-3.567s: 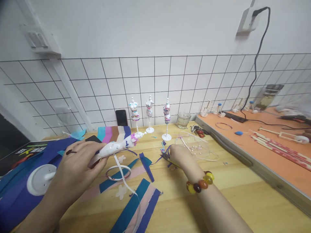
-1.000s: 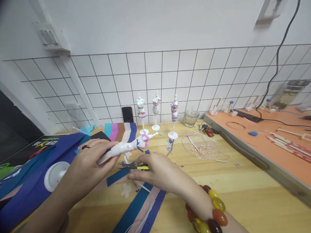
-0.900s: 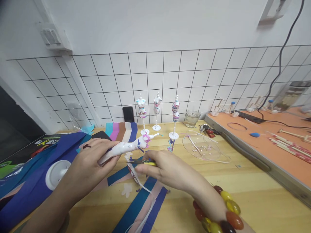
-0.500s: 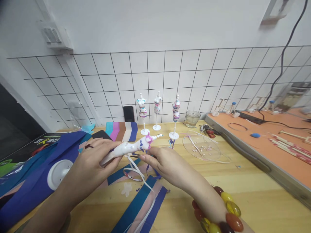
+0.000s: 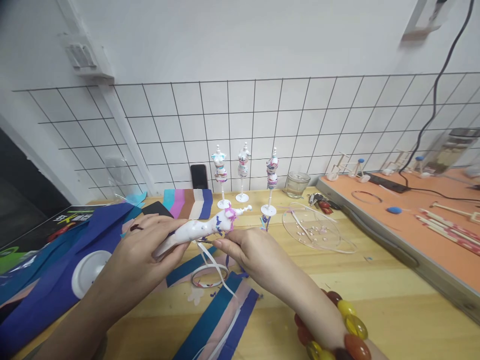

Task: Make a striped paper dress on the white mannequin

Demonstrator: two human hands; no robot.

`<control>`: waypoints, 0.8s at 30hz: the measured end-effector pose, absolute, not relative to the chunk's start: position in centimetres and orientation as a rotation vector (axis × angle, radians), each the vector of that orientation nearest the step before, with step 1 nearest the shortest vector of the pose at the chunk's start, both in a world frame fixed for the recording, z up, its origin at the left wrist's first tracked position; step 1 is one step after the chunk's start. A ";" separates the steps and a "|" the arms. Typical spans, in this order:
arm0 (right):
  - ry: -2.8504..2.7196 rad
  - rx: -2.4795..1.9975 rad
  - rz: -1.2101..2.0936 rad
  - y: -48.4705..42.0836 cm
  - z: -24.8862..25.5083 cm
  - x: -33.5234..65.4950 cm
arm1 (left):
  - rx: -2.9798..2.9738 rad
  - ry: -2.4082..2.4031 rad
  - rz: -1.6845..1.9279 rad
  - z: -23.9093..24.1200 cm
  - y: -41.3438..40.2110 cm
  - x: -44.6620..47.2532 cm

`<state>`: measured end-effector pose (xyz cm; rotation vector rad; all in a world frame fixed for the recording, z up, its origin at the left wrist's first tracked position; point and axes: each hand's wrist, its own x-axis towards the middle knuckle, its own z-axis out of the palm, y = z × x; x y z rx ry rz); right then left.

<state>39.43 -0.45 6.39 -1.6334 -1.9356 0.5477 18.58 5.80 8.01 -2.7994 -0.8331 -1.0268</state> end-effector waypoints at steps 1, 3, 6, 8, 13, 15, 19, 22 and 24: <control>-1.936 -1.633 0.548 -0.4 6.3 39.4 | -2.802 -0.836 -1.024 8.0 5.8 18.6; -1.939 -1.618 0.554 -0.4 6.2 39.5 | -2.817 -0.836 -1.011 8.0 5.8 18.6; -1.935 -1.582 0.564 -0.4 6.2 39.5 | -2.819 -0.839 -1.005 8.1 5.8 18.5; -1.924 -1.581 0.574 -0.5 6.3 39.5 | -2.824 -0.849 -1.005 8.1 5.8 18.5; -1.908 -1.586 0.575 -0.4 6.3 39.4 | -2.854 -0.869 -1.008 8.2 5.8 18.4; -1.909 -1.585 0.552 -0.4 6.2 39.3 | -2.857 -0.869 -1.013 8.2 5.8 18.4; -1.900 -1.556 0.572 -0.3 6.0 39.3 | -2.853 -0.897 -1.021 8.1 5.8 18.4; -1.890 -1.557 0.578 -0.3 5.9 39.4 | -2.840 -0.904 -1.023 8.0 5.8 18.4; -1.880 -1.565 0.575 -0.3 5.9 39.4 | -2.841 -0.892 -1.026 7.9 5.9 18.4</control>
